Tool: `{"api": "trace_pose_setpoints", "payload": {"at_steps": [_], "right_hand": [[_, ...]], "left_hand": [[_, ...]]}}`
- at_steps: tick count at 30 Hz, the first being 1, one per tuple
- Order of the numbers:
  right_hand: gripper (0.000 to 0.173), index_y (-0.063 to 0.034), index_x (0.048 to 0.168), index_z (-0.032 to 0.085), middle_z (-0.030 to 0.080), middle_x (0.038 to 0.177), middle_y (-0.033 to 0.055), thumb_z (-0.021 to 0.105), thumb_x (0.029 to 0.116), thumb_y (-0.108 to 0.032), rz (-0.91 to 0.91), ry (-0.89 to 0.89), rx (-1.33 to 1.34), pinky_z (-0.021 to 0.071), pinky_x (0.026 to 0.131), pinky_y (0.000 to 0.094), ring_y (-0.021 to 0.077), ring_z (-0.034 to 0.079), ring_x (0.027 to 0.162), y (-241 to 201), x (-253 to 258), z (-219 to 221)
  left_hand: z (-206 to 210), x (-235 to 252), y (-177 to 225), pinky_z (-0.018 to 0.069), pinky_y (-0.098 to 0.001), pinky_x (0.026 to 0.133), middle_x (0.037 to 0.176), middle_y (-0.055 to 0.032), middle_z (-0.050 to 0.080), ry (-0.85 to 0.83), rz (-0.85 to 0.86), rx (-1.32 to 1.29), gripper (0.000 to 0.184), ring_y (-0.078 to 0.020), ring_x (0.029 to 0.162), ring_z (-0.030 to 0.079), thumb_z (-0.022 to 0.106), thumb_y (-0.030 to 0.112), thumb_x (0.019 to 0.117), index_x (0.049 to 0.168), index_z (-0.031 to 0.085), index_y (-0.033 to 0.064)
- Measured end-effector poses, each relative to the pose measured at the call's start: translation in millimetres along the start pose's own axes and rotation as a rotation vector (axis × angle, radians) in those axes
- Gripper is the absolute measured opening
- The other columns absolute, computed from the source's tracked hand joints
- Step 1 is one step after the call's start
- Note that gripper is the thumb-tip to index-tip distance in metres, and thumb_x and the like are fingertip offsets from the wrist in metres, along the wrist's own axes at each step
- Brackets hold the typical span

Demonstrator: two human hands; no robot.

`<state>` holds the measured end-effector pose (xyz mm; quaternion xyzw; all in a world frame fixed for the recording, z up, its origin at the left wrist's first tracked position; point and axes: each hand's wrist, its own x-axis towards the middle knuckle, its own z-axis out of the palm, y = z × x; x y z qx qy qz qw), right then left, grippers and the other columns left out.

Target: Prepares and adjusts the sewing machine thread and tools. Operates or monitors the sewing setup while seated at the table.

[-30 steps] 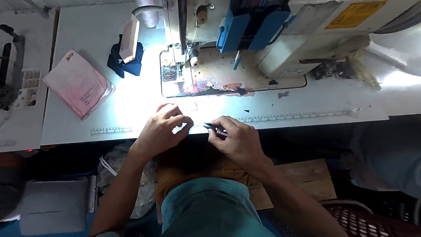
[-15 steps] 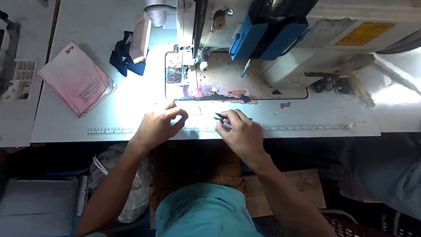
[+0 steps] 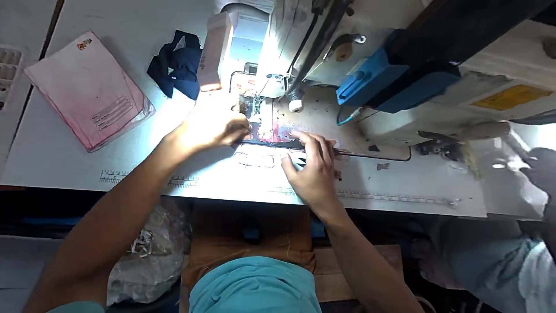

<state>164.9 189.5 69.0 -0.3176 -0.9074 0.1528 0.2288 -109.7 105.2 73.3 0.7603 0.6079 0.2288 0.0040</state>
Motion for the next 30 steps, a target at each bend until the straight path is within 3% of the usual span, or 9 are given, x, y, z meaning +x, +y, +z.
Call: {"api": "trace_pose_setpoints", "payload": {"at_steps": [2, 4, 7, 11, 14, 19, 23, 24, 30], "right_hand": [[0.043, -0.0056, 0.136, 0.061, 0.065, 0.125, 0.0147, 0.066, 0.0971, -0.024, 0.007, -0.037, 0.067, 0.0498, 0.096, 0.0504, 0.0301, 0.062, 0.114, -6, 25, 11], [0.034, -0.0052, 0.129, 0.064, 0.067, 0.119, 0.0136, 0.064, 0.0992, -0.021, 0.034, -0.038, 0.17, 0.053, 0.092, 0.0449, 0.0256, 0.065, 0.107, -12, 49, 24], [0.021, -0.0024, 0.108, 0.071, 0.071, 0.098, 0.0092, 0.062, 0.0979, -0.019, 0.122, 0.089, 0.326, 0.0552, 0.085, 0.034, 0.0146, 0.068, 0.09, -12, 84, 58], [0.012, 0.0006, 0.098, 0.069, 0.067, 0.081, 0.0012, 0.063, 0.0956, -0.01, 0.1, 0.155, 0.457, 0.0523, 0.066, 0.0188, 0.0001, 0.061, 0.07, -11, 90, 76], [0.008, -0.0034, 0.102, 0.067, 0.064, 0.083, -0.0021, 0.066, 0.0964, -0.009, 0.129, 0.098, 0.442, 0.0501, 0.064, 0.0142, -0.0034, 0.059, 0.07, -16, 80, 67], [0.021, -0.007, 0.115, 0.065, 0.066, 0.094, -0.0042, 0.069, 0.0941, -0.009, 0.202, 0.046, 0.441, 0.0502, 0.066, 0.0134, -0.0042, 0.06, 0.076, -19, 77, 65], [0.016, -0.008, 0.11, 0.069, 0.068, 0.094, -0.003, 0.069, 0.095, -0.012, 0.165, 0.056, 0.393, 0.048, 0.067, 0.0162, -0.0003, 0.061, 0.079, -11, 80, 69], [0.015, -0.0088, 0.109, 0.07, 0.068, 0.093, -0.0029, 0.069, 0.0954, -0.015, 0.163, 0.056, 0.367, 0.0485, 0.067, 0.0173, 0.0005, 0.061, 0.08, -9, 80, 69], [0.016, -0.0076, 0.109, 0.07, 0.069, 0.094, -0.0025, 0.069, 0.0956, -0.016, 0.148, 0.057, 0.347, 0.0494, 0.07, 0.0177, 0.0008, 0.062, 0.082, -9, 82, 70]], "left_hand": [[11, 14, 0, 0.0456, -0.0583, 0.086, 0.097, -0.0168, 0.062, -0.058, -0.081, -0.049, 0.027, -0.0372, 0.097, 0.062, 0.057, 0.032, 0.099, 0.1, 0.076, 0.014], [23, 23, -8, 0.0482, -0.0514, 0.082, 0.094, -0.0118, 0.063, 0.014, -0.208, -0.108, 0.028, -0.0308, 0.094, 0.063, 0.055, 0.034, 0.1006, 0.099, 0.076, 0.0148], [41, 26, -22, 0.0406, -0.0406, 0.086, 0.085, -0.0027, 0.06, 0.168, -0.315, -0.252, 0.026, -0.0195, 0.09, 0.057, 0.06, 0.037, 0.0987, 0.096, 0.078, 0.0189], [45, 27, -30, 0.0388, -0.0458, 0.095, 0.092, -0.0024, 0.064, 0.188, -0.327, -0.322, 0.028, -0.0174, 0.095, 0.06, 0.063, 0.043, 0.0957, 0.095, 0.079, 0.02], [44, 29, -34, 0.039, -0.0501, 0.09, 0.089, -0.0054, 0.064, 0.174, -0.327, -0.353, 0.027, -0.0215, 0.093, 0.061, 0.064, 0.04, 0.0922, 0.091, 0.079, 0.0173], [47, 34, -41, 0.0385, -0.0483, 0.091, 0.088, -0.0028, 0.068, 0.128, -0.329, -0.441, 0.023, -0.0205, 0.1, 0.062, 0.062, 0.036, 0.0932, 0.088, 0.077, 0.0184], [142, 38, -84, 0.0447, -0.0416, 0.082, 0.084, 0.0159, 0.062, 0.363, -0.224, -0.318, 0.025, -0.0027, 0.084, 0.059, 0.054, 0.054, 0.0961, 0.091, 0.072, 0.0388], [155, 40, -90, 0.0458, -0.0411, 0.081, 0.084, 0.0176, 0.062, 0.341, -0.232, -0.309, 0.025, -0.0012, 0.083, 0.059, 0.053, 0.056, 0.096, 0.091, 0.071, 0.0402], [158, 47, -90, 0.0408, -0.0434, 0.08, 0.079, 0.0172, 0.059, 0.281, -0.277, -0.276, 0.023, -0.0032, 0.08, 0.056, 0.053, 0.052, 0.0944, 0.083, 0.068, 0.04]]}}
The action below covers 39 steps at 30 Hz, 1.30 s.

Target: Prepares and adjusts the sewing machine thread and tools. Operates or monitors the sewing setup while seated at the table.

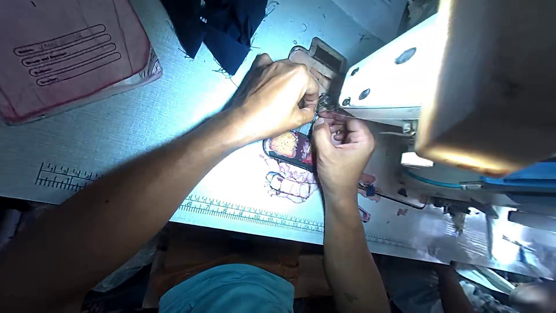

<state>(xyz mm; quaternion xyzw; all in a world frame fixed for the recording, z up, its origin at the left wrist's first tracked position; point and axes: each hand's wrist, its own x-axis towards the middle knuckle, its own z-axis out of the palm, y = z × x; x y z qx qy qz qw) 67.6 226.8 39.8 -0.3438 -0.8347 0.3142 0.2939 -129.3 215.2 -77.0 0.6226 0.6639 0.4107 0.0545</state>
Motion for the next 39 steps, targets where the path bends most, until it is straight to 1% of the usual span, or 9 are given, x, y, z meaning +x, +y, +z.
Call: {"api": "trace_pose_setpoints", "payload": {"at_steps": [11, 21, 27, 31, 33, 34, 35, 37, 39], "right_hand": [[0.016, -0.0056, 0.108, 0.069, 0.07, 0.098, -0.0019, 0.07, 0.0944, -0.014, -0.01, -0.002, 0.01, 0.0496, 0.074, 0.0169, 0.0002, 0.062, 0.086, -2, 3, 1], [0.014, -0.0063, 0.106, 0.069, 0.068, 0.094, -0.0035, 0.071, 0.0942, -0.014, 0.004, -0.002, 0.016, 0.0493, 0.07, 0.0155, -0.001, 0.062, 0.082, -3, 3, 1], [0.015, -0.0072, 0.107, 0.07, 0.069, 0.096, -0.0034, 0.07, 0.0942, -0.015, -0.003, 0.012, 0.002, 0.0484, 0.07, 0.016, -0.0008, 0.061, 0.082, -2, 3, 1], [0.012, -0.0109, 0.102, 0.07, 0.064, 0.085, -0.0044, 0.069, 0.0984, -0.022, 0.054, 0.014, -0.064, 0.0451, 0.061, 0.0174, -0.0002, 0.056, 0.071, -3, 1, 2], [0.015, -0.0101, 0.105, 0.067, 0.059, 0.083, -0.0015, 0.063, 0.1015, -0.024, 0.098, -0.012, -0.125, 0.046, 0.061, 0.0209, 0.0032, 0.054, 0.069, -6, -3, 1], [0.016, -0.0093, 0.107, 0.066, 0.058, 0.083, -0.0007, 0.061, 0.1022, -0.023, 0.115, -0.02, -0.126, 0.0459, 0.061, 0.0217, 0.0038, 0.054, 0.068, -8, -4, 0], [0.015, -0.0094, 0.109, 0.065, 0.058, 0.082, -0.001, 0.06, 0.1026, -0.022, 0.125, -0.023, -0.094, 0.0462, 0.059, 0.0209, 0.0028, 0.053, 0.066, -10, -5, -1], [0.013, -0.0093, 0.113, 0.062, 0.058, 0.083, -0.0028, 0.059, 0.1026, -0.016, 0.104, -0.043, 0.031, 0.0476, 0.058, 0.017, -0.0008, 0.054, 0.065, -14, -8, -8], [0.01, -0.0088, 0.106, 0.062, 0.058, 0.081, -0.0024, 0.059, 0.0982, -0.013, 0.034, -0.068, 0.038, 0.0475, 0.058, 0.0198, 0.0017, 0.054, 0.065, -14, -10, -17]], "left_hand": [[2, 5, 9, 0.0392, -0.0424, 0.079, 0.08, 0.0167, 0.058, 0.026, -0.006, 0.043, 0.02, -0.004, 0.083, 0.057, 0.054, 0.051, 0.0919, 0.081, 0.066, 0.0393], [3, 6, 9, 0.0387, -0.0429, 0.08, 0.078, 0.0174, 0.058, 0.013, -0.012, 0.035, 0.019, -0.0034, 0.082, 0.056, 0.054, 0.051, 0.092, 0.08, 0.065, 0.0402], [-1, 5, 10, 0.0373, -0.0425, 0.081, 0.078, 0.0182, 0.058, -0.016, -0.002, 0.036, 0.02, -0.0024, 0.081, 0.055, 0.054, 0.051, 0.0931, 0.082, 0.066, 0.0406], [-4, 3, 13, 0.0378, -0.0422, 0.081, 0.079, 0.0172, 0.057, 0.041, 0.028, 0.063, 0.023, -0.0033, 0.083, 0.055, 0.051, 0.052, 0.0951, 0.082, 0.066, 0.0407], [-27, -1, 33, 0.0376, -0.0423, 0.082, 0.086, 0.0115, 0.059, 0.047, 0.03, 0.1, 0.025, -0.0091, 0.09, 0.057, 0.051, 0.051, 0.0958, 0.086, 0.07, 0.0385], [-51, -6, 53, 0.0392, -0.0442, 0.085, 0.091, 0.0054, 0.061, 0.005, 0.015, 0.122, 0.026, -0.0154, 0.097, 0.058, 0.052, 0.047, 0.0968, 0.088, 0.073, 0.0341], [-79, -11, 76, 0.0395, -0.0479, 0.089, 0.096, -0.0033, 0.063, -0.046, -0.004, 0.132, 0.026, -0.0242, 0.103, 0.058, 0.054, 0.039, 0.098, 0.09, 0.075, 0.0259], [-104, -22, 102, 0.0376, -0.052, 0.095, 0.103, -0.0122, 0.062, -0.035, 0.008, 0.227, 0.027, -0.033, 0.108, 0.056, 0.053, 0.03, 0.0997, 0.09, 0.074, 0.0165], [-110, -30, 115, 0.0365, -0.0559, 0.101, 0.108, -0.0155, 0.063, 0.032, 0.033, 0.367, 0.023, -0.0371, 0.113, 0.056, 0.055, 0.023, 0.0984, 0.09, 0.074, 0.0124]]}}
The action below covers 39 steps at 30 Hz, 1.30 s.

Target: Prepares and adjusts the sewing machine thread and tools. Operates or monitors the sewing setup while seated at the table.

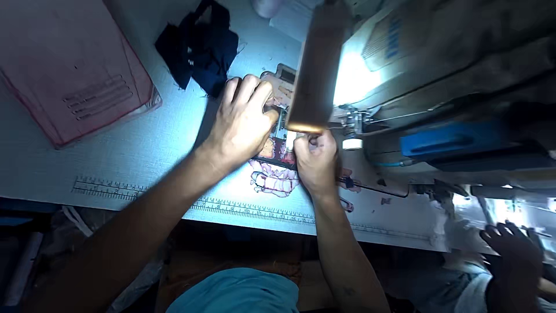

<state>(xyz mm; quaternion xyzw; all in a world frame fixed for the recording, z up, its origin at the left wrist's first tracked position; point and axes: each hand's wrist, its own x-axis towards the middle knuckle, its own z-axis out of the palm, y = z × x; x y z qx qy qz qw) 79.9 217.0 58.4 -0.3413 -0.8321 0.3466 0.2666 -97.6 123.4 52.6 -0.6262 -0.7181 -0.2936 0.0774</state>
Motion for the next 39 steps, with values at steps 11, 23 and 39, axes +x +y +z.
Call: {"api": "trace_pose_setpoints", "payload": {"at_steps": [11, 23, 39], "right_hand": [[0.015, -0.008, 0.09, 0.069, 0.064, 0.081, 0.0046, 0.06, 0.0891, -0.021, -0.485, -0.79, 0.163, 0.0439, 0.084, 0.0418, 0.0196, 0.061, 0.085, -16, -79, -56], [0.041, 0.0027, 0.131, 0.058, 0.066, 0.123, 0.0156, 0.059, 0.1027, -0.026, -0.136, 0.335, -0.173, 0.0557, 0.096, 0.0368, 0.0182, 0.066, 0.109, -1, -34, -280], [0.052, 0.0019, 0.151, 0.041, 0.046, 0.153, 0.0189, 0.028, 0.1098, -0.028, 0.223, 0.697, 0.058, 0.0384, 0.116, 0.0381, 0.0221, 0.045, 0.141, 181, -25, -310]], "left_hand": [[-5, -60, 75, 0.0541, -0.0417, 0.096, 0.12, -0.0098, 0.072, 0.014, 0.101, -0.017, 0.023, -0.0278, 0.115, 0.066, 0.059, 0.011, 0.0991, 0.114, 0.076, 0.0085], [9, -78, 81, 0.056, -0.0338, 0.096, 0.109, -0.0019, 0.076, -0.025, 0.119, -0.148, 0.025, -0.0175, 0.109, 0.07, 0.055, 0.02, 0.1024, 0.103, 0.078, 0.0115], [9, -80, 81, 0.0537, -0.0333, 0.096, 0.107, -0.0013, 0.075, -0.045, 0.125, -0.131, 0.023, -0.0173, 0.108, 0.068, 0.055, 0.017, 0.1032, 0.102, 0.078, 0.0121]]}}
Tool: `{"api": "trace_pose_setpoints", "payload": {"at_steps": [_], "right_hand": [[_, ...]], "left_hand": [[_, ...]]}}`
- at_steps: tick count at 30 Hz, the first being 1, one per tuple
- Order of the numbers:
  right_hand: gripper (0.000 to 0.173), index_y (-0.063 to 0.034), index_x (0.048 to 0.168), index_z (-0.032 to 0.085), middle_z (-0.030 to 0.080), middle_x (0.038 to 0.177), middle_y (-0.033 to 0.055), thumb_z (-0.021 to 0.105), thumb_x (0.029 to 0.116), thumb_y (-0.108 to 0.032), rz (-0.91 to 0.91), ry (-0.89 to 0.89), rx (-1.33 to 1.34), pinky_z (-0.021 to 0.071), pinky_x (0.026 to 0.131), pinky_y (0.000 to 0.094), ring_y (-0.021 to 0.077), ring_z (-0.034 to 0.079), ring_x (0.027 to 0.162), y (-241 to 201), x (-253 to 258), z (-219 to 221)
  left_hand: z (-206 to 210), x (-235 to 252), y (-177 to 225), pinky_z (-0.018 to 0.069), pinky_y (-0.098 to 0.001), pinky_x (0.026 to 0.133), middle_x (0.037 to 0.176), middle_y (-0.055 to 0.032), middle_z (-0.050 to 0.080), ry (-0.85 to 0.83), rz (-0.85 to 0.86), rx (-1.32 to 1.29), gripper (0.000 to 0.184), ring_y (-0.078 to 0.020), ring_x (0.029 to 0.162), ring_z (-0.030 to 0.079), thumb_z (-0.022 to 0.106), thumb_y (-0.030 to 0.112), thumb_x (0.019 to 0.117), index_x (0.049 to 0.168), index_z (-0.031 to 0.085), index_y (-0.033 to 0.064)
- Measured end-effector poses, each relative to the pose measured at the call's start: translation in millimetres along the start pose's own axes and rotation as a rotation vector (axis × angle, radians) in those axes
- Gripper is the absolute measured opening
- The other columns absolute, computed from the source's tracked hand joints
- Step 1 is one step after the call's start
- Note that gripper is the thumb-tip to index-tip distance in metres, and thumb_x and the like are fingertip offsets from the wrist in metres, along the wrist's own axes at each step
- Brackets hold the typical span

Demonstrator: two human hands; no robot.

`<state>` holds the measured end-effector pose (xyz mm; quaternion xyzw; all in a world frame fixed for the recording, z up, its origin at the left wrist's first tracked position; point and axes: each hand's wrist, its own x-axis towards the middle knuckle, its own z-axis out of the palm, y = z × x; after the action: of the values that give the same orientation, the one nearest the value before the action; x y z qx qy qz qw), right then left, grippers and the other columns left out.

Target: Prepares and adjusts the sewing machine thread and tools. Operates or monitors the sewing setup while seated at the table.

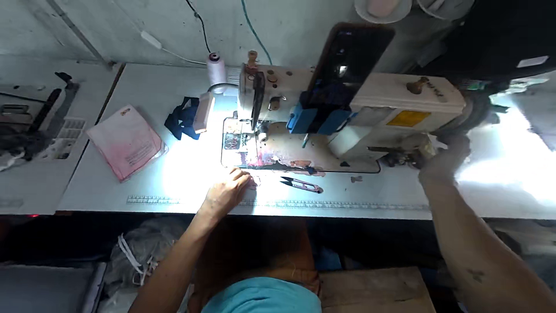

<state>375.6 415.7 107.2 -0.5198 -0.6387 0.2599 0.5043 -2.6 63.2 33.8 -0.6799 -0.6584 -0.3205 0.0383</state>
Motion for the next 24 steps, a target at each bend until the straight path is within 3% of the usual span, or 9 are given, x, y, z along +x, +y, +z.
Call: {"api": "trace_pose_setpoints", "payload": {"at_steps": [2, 6, 7, 9, 11, 13, 17, 21, 24], "right_hand": [[0.051, 0.0037, 0.156, 0.031, 0.037, 0.16, 0.0206, 0.026, 0.1102, -0.019, 0.107, -0.117, -0.243, 0.0318, 0.121, 0.0365, 0.0233, 0.037, 0.148, -38, 16, -7], [0.053, 0.0126, 0.137, 0.05, 0.053, 0.138, 0.0317, 0.043, 0.1098, -0.032, 0.091, -0.211, -0.411, 0.0399, 0.11, 0.0485, 0.0339, 0.053, 0.128, -121, 44, 8], [0.057, 0.0119, 0.137, 0.051, 0.054, 0.138, 0.0314, 0.043, 0.1088, -0.037, 0.092, -0.18, -0.376, 0.039, 0.111, 0.051, 0.0343, 0.053, 0.129, -122, 41, 13], [0.055, 0.0054, 0.134, 0.056, 0.06, 0.131, 0.0189, 0.04, 0.1081, -0.041, 0.033, 0.036, -0.193, 0.0458, 0.108, 0.0348, 0.0186, 0.058, 0.122, -91, 22, 24], [0.058, 0.0048, 0.152, 0.04, 0.043, 0.155, 0.0215, 0.034, 0.1107, -0.036, 0.006, 0.111, 0.023, 0.0326, 0.121, 0.0358, 0.0222, 0.041, 0.145, -31, -4, 18], [0.056, 0.0082, 0.15, 0.039, 0.04, 0.155, 0.0265, 0.033, 0.109, -0.029, -0.06, 0.092, -0.035, 0.0327, 0.121, 0.0388, 0.0278, 0.039, 0.146, 0, 13, 6], [0.075, 0.0016, 0.142, 0.05, 0.056, 0.139, 0.023, 0.033, 0.1055, -0.061, 0.145, -0.091, -0.308, 0.0432, 0.11, 0.0492, 0.0278, 0.056, 0.128, -84, 56, -1], [0.057, 0.0059, 0.128, 0.057, 0.061, 0.12, 0.0161, 0.042, 0.1075, -0.045, 0.02, -0.05, -0.176, 0.0472, 0.1, 0.0361, 0.014, 0.058, 0.108, -86, 41, 16], [0.057, 0.0064, 0.147, 0.045, 0.05, 0.149, 0.0218, 0.026, 0.1124, -0.034, -0.131, 0.004, -0.066, 0.0344, 0.12, 0.0354, 0.0203, 0.047, 0.14, -48, 5, 14]], "left_hand": [[-2, 2, 0, 0.0544, -0.0333, 0.096, 0.107, -0.0023, 0.075, 0.0, 0.004, -0.001, 0.022, -0.0177, 0.108, 0.068, 0.056, 0.015, 0.1021, 0.102, 0.077, 0.0108], [-3, 2, 1, 0.0543, -0.0337, 0.098, 0.111, -0.0043, 0.074, -0.031, -0.005, -0.02, 0.021, -0.0189, 0.111, 0.068, 0.057, 0.013, 0.1014, 0.105, 0.077, 0.0084], [-3, 3, 1, 0.0546, -0.0337, 0.097, 0.11, -0.0045, 0.075, -0.024, -0.005, -0.019, 0.021, -0.0189, 0.11, 0.068, 0.057, 0.013, 0.1014, 0.104, 0.077, 0.0081], [-1, 2, 1, 0.0549, -0.0331, 0.096, 0.109, -0.0032, 0.075, -0.007, -0.009, -0.02, 0.021, -0.0177, 0.109, 0.068, 0.057, 0.015, 0.1017, 0.103, 0.077, 0.0092], [2, -3, 2, 0.0548, -0.032, 0.095, 0.107, -0.0018, 0.075, 0.004, -0.02, -0.026, 0.023, -0.0165, 0.107, 0.068, 0.055, 0.017, 0.1036, 0.102, 0.077, 0.0109], [2, 1, 0, 0.0553, -0.033, 0.093, 0.106, -0.0035, 0.075, 0.049, -0.019, -0.007, 0.024, -0.018, 0.105, 0.07, 0.053, 0.017, 0.104, 0.103, 0.076, 0.0099], [-1, -2, 5, 0.0579, -0.0338, 0.086, 0.101, -0.0072, 0.074, 0.055, -0.013, 0.018, 0.022, -0.0202, 0.098, 0.071, 0.055, 0.013, 0.1015, 0.101, 0.076, 0.0061], [-3, -1, 3, 0.0566, -0.0343, 0.094, 0.104, -0.0076, 0.076, 0.071, 0.002, -0.012, 0.023, -0.02, 0.105, 0.071, 0.055, 0.013, 0.1022, 0.1, 0.076, 0.0045], [-4, 0, 0, 0.0571, -0.0319, 0.092, 0.1, -0.0059, 0.075, 0.086, -0.039, -0.091, 0.023, -0.0165, 0.101, 0.071, 0.054, 0.013, 0.1029, 0.099, 0.075, 0.0045]]}}
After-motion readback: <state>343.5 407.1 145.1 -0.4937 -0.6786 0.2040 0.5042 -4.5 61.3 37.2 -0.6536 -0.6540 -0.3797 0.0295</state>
